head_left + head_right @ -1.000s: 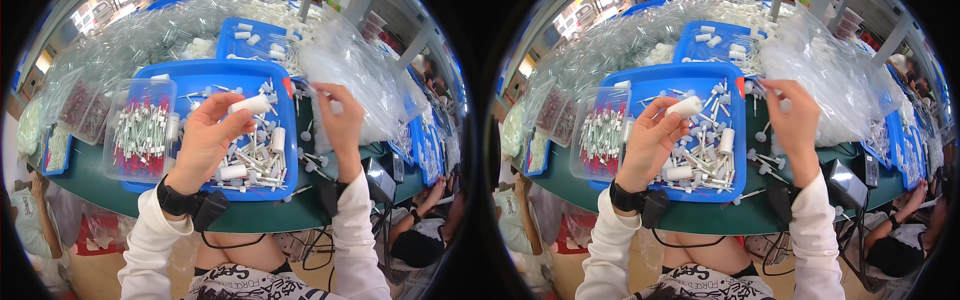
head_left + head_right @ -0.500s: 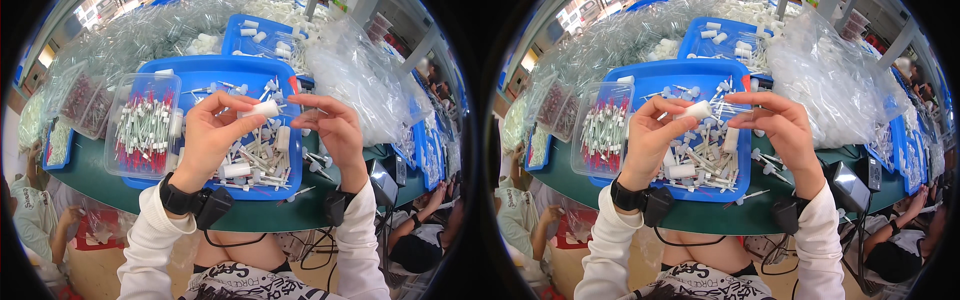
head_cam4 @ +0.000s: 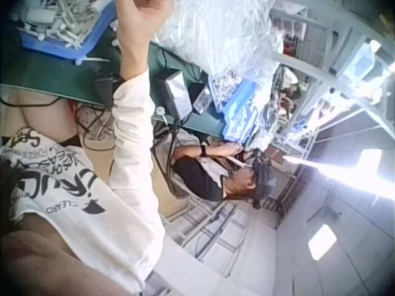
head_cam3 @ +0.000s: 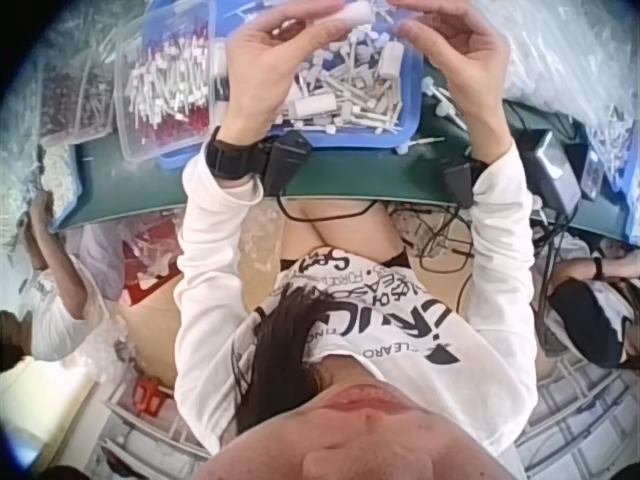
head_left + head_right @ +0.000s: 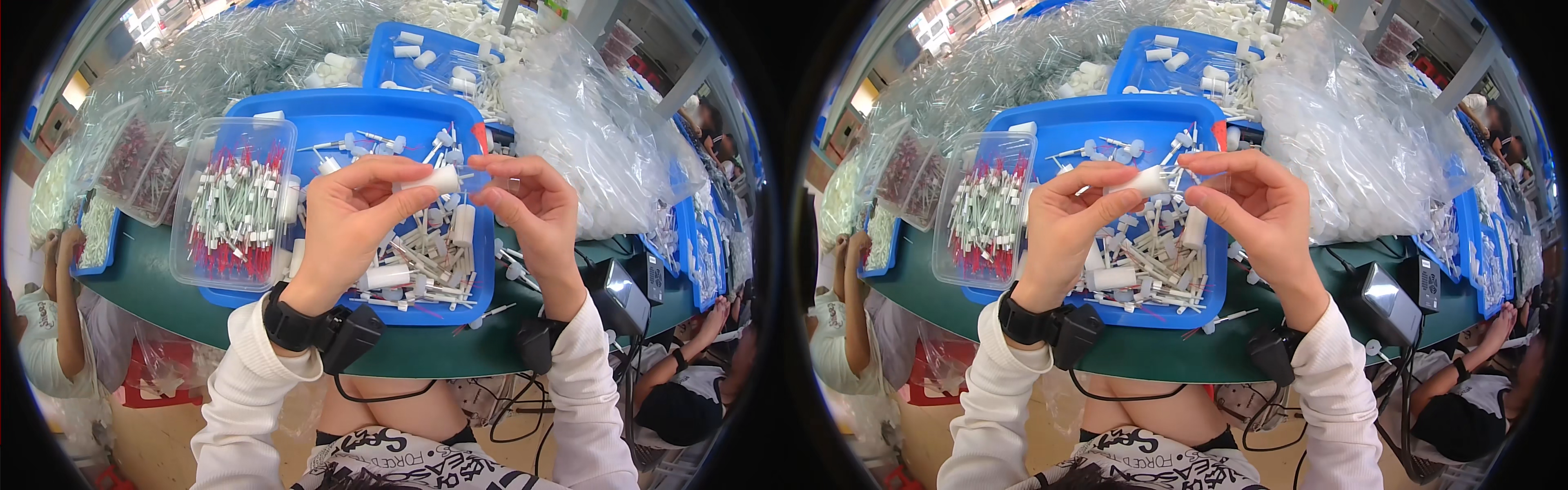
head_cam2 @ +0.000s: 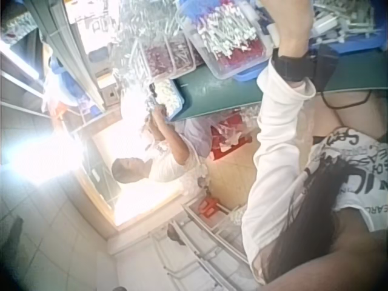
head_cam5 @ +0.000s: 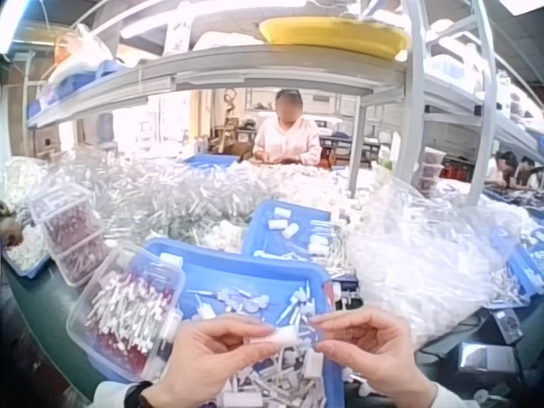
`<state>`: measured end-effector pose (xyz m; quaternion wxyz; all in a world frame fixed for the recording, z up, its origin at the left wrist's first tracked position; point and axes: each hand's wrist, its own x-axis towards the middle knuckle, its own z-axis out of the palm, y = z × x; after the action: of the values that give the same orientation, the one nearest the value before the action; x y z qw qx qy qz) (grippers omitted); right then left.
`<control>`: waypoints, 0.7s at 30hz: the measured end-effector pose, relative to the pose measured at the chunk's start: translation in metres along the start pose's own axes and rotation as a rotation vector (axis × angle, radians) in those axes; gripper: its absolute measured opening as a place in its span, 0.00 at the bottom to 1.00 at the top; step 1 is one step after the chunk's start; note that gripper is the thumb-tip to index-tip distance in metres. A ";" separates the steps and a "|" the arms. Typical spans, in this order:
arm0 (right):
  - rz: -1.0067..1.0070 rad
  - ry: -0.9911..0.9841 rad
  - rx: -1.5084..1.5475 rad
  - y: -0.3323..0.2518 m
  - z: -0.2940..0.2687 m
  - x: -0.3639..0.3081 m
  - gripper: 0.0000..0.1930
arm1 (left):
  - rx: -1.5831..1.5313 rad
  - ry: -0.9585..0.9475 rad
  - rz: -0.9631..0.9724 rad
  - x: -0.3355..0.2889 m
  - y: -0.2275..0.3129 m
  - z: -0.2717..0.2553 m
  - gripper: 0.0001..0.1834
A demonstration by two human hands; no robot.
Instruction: The person repeatedly picks up small white cylindrical plastic components and thin sticks with red tips from a blue tray. They insert the stick into the cylinder and then place the assembled unit back into the tray. The process is continuous and repetitive throughout the clip.
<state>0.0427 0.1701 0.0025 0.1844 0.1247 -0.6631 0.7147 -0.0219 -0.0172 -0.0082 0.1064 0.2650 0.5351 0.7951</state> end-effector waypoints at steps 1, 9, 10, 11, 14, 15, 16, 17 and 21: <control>0.011 0.013 0.010 0.000 0.001 -0.001 0.13 | -0.010 -0.002 0.002 0.000 0.000 0.000 0.10; -0.069 -0.093 -0.157 0.006 0.002 -0.006 0.13 | 0.133 -0.122 -0.145 0.002 0.008 -0.007 0.11; -0.064 -0.082 -0.151 0.006 0.003 -0.006 0.13 | 0.126 -0.131 -0.177 0.002 0.009 -0.007 0.11; -0.059 -0.072 -0.145 0.006 0.004 -0.005 0.13 | 0.089 -0.073 -0.159 0.003 0.009 -0.006 0.12; -0.031 -0.004 -0.102 -0.001 0.008 -0.002 0.13 | 0.002 0.035 -0.139 0.004 0.008 -0.004 0.14; -0.019 0.024 -0.083 -0.003 0.009 -0.002 0.13 | -0.009 0.027 -0.155 0.004 0.008 -0.008 0.15; -0.004 0.011 -0.098 -0.002 0.007 -0.003 0.13 | -0.019 0.019 -0.169 0.004 0.008 -0.009 0.16; 0.010 -0.003 -0.112 0.001 0.004 -0.004 0.13 | 0.024 0.010 -0.139 0.004 0.009 -0.008 0.15; 0.040 -0.035 -0.137 0.006 0.009 -0.008 0.14 | 0.098 -0.027 -0.043 0.001 0.008 -0.003 0.12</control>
<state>0.0463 0.1604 -0.0057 0.1666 0.1113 -0.7159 0.6688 -0.0233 -0.0229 -0.0018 0.1174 0.2690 0.5775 0.7618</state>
